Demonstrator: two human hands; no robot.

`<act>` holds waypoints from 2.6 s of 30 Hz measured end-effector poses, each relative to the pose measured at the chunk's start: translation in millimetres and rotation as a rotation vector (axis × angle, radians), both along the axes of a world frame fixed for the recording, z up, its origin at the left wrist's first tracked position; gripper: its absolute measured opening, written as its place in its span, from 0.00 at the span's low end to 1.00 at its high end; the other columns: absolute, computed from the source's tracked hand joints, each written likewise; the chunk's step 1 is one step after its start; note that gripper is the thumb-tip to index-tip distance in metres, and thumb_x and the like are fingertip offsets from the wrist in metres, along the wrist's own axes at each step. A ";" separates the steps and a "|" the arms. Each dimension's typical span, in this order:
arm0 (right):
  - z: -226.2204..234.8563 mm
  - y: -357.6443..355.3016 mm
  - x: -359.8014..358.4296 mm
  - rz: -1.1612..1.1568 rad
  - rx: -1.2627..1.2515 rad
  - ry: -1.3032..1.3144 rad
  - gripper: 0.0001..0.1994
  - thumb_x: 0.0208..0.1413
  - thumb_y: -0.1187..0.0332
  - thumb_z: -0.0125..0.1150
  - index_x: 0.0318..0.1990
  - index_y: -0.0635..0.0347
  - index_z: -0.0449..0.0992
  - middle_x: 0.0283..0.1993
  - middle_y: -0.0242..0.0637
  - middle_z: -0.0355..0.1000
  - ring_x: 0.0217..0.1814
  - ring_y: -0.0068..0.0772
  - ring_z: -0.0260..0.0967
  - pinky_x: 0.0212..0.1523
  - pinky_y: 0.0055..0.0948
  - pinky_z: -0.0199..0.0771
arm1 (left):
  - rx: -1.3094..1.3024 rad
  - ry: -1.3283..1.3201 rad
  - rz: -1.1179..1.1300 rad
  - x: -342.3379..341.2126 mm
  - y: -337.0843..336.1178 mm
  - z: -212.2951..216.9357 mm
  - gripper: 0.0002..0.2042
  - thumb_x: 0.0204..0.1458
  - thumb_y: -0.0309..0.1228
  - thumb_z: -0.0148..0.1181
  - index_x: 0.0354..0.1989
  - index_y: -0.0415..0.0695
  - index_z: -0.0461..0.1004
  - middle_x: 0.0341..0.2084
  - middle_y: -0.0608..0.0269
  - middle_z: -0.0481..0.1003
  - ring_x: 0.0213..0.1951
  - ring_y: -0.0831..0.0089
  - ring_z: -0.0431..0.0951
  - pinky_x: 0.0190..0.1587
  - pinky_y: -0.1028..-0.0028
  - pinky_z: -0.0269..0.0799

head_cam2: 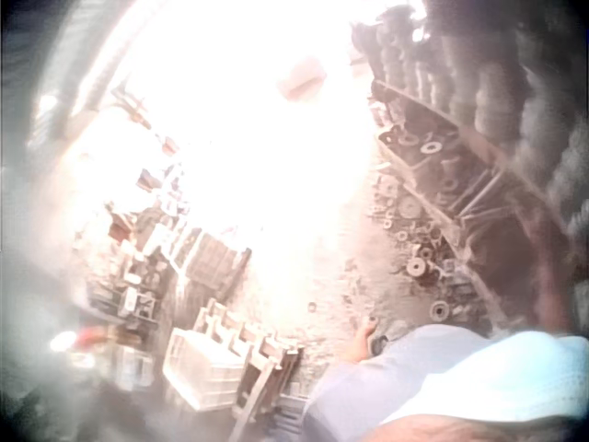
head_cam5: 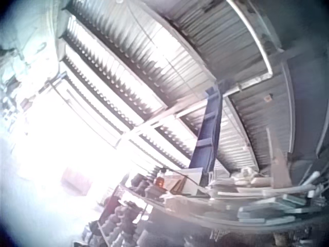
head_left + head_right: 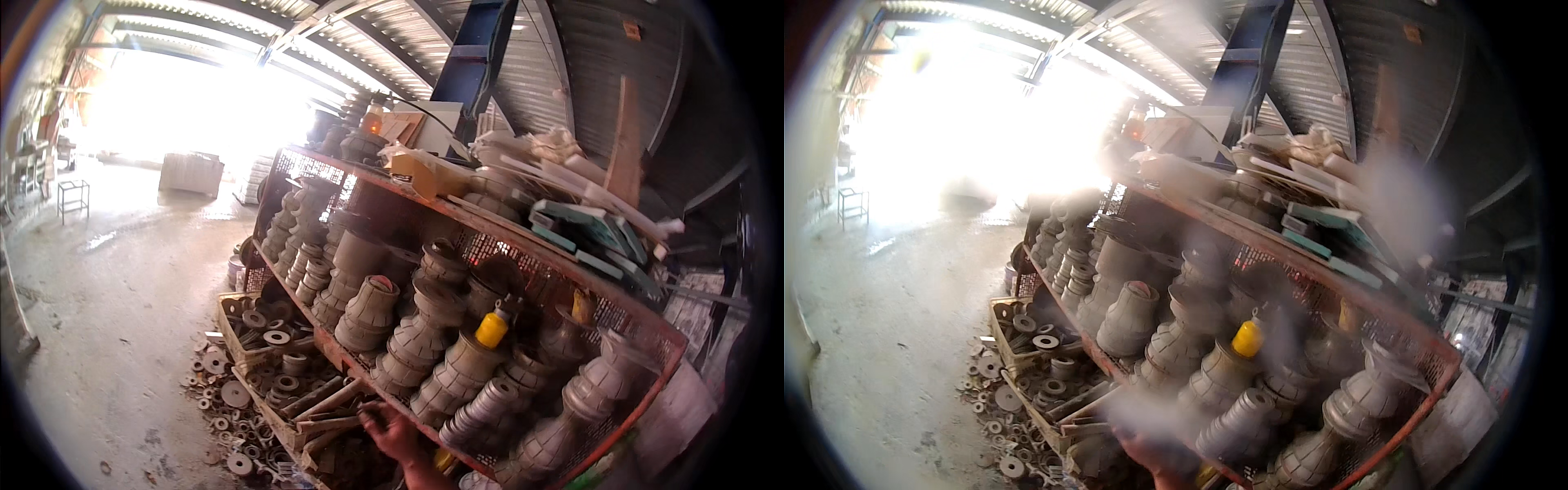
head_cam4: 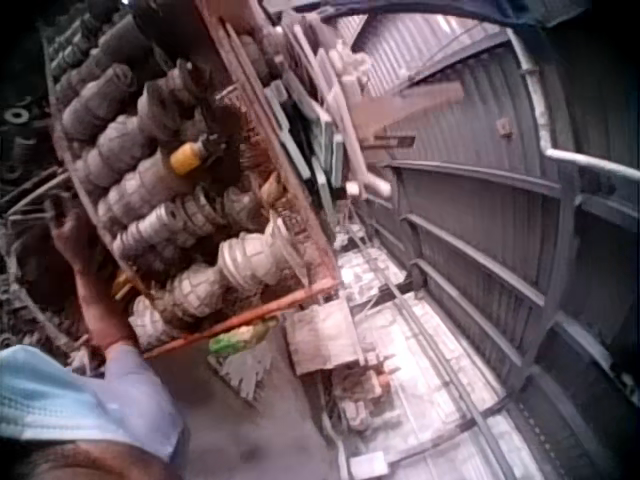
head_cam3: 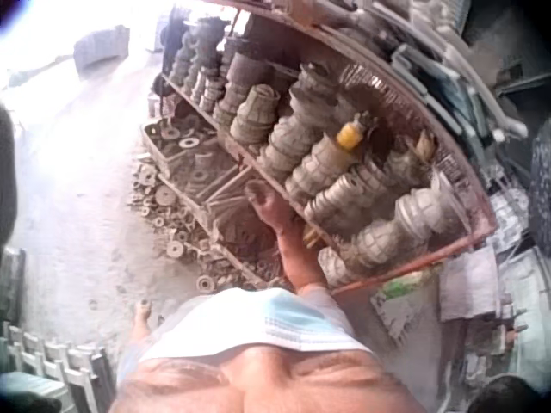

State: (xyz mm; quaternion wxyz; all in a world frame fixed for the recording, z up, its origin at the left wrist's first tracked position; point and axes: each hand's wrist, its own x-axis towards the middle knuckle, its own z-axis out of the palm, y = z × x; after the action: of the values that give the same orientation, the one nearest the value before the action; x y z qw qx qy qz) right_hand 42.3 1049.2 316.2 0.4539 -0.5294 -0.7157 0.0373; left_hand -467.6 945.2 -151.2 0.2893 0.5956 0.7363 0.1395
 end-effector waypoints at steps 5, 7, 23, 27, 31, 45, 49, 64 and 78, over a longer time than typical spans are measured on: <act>140.3 26.1 -13.2 -0.124 0.082 0.015 0.08 0.54 0.75 0.64 0.42 0.60 0.77 0.38 0.37 0.78 0.39 0.22 0.75 0.38 0.24 0.75 | -0.093 -0.042 -0.008 -1.7 77.2 7.3 0.19 0.54 0.44 0.59 0.43 0.39 0.78 0.30 0.49 0.79 0.33 0.55 0.79 0.36 0.56 0.75; 193.6 47.8 -16.8 -0.192 0.247 -0.260 0.07 0.54 0.74 0.64 0.40 0.59 0.77 0.37 0.38 0.77 0.38 0.27 0.75 0.38 0.27 0.75 | -0.116 -0.068 -0.042 3.9 118.9 10.0 0.19 0.54 0.44 0.59 0.43 0.39 0.78 0.30 0.49 0.79 0.33 0.55 0.79 0.35 0.56 0.75; 371.8 180.5 -82.5 -1.099 0.775 -1.079 0.18 0.49 0.64 0.66 0.51 0.47 0.78 0.50 0.40 0.66 0.50 0.46 0.64 0.49 0.43 0.70 | -0.214 -0.087 -0.385 -19.7 402.3 43.3 0.19 0.54 0.44 0.59 0.42 0.39 0.78 0.28 0.49 0.79 0.30 0.56 0.79 0.33 0.56 0.74; 378.4 180.4 -79.4 -1.054 0.763 -1.025 0.16 0.48 0.68 0.66 0.47 0.50 0.79 0.51 0.40 0.67 0.51 0.48 0.64 0.50 0.44 0.70 | -0.246 -0.095 -0.431 -19.1 425.0 37.7 0.19 0.54 0.45 0.59 0.42 0.39 0.78 0.28 0.49 0.79 0.30 0.56 0.78 0.32 0.56 0.74; 380.9 188.3 -86.2 -1.080 0.738 -1.058 0.13 0.45 0.71 0.67 0.41 0.53 0.81 0.54 0.42 0.67 0.55 0.50 0.63 0.55 0.45 0.68 | -0.276 -0.104 -0.460 -18.1 439.0 31.1 0.19 0.54 0.45 0.59 0.41 0.39 0.78 0.27 0.49 0.79 0.29 0.56 0.78 0.32 0.56 0.74; 377.7 213.0 -89.2 -1.285 0.577 -0.967 0.14 0.54 0.58 0.63 0.37 0.60 0.82 0.56 0.44 0.69 0.58 0.49 0.63 0.57 0.45 0.66 | -0.370 -0.151 -0.418 -52.9 423.2 9.7 0.19 0.54 0.45 0.59 0.40 0.38 0.78 0.26 0.49 0.78 0.27 0.56 0.78 0.29 0.55 0.73; 372.0 220.4 -93.7 -1.275 0.647 -1.125 0.09 0.51 0.66 0.64 0.35 0.63 0.79 0.58 0.39 0.67 0.60 0.45 0.62 0.56 0.45 0.67 | -0.389 -0.157 -0.396 -64.2 416.9 7.1 0.19 0.54 0.45 0.59 0.40 0.38 0.78 0.25 0.50 0.78 0.27 0.56 0.77 0.29 0.55 0.73; 380.0 207.9 -81.4 -0.980 0.762 -1.448 0.09 0.48 0.71 0.63 0.34 0.65 0.72 0.61 0.44 0.65 0.62 0.48 0.61 0.62 0.43 0.63 | -0.415 -0.164 -0.344 -83.4 418.8 2.7 0.19 0.54 0.45 0.59 0.38 0.38 0.78 0.24 0.50 0.78 0.24 0.56 0.77 0.26 0.55 0.72; 384.3 202.6 -64.8 -1.018 0.808 -1.471 0.10 0.52 0.66 0.62 0.34 0.65 0.75 0.60 0.43 0.67 0.61 0.50 0.62 0.60 0.46 0.65 | -0.527 -0.226 -0.171 -140.3 338.9 -82.2 0.20 0.54 0.46 0.59 0.37 0.38 0.79 0.22 0.50 0.77 0.22 0.56 0.76 0.24 0.55 0.71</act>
State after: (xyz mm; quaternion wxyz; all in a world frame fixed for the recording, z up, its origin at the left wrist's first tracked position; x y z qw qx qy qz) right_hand -22.6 1251.8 700.6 0.0036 -0.4707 -0.4653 -0.7496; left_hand -607.8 1284.1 -233.3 0.5248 0.5406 0.6573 -0.0160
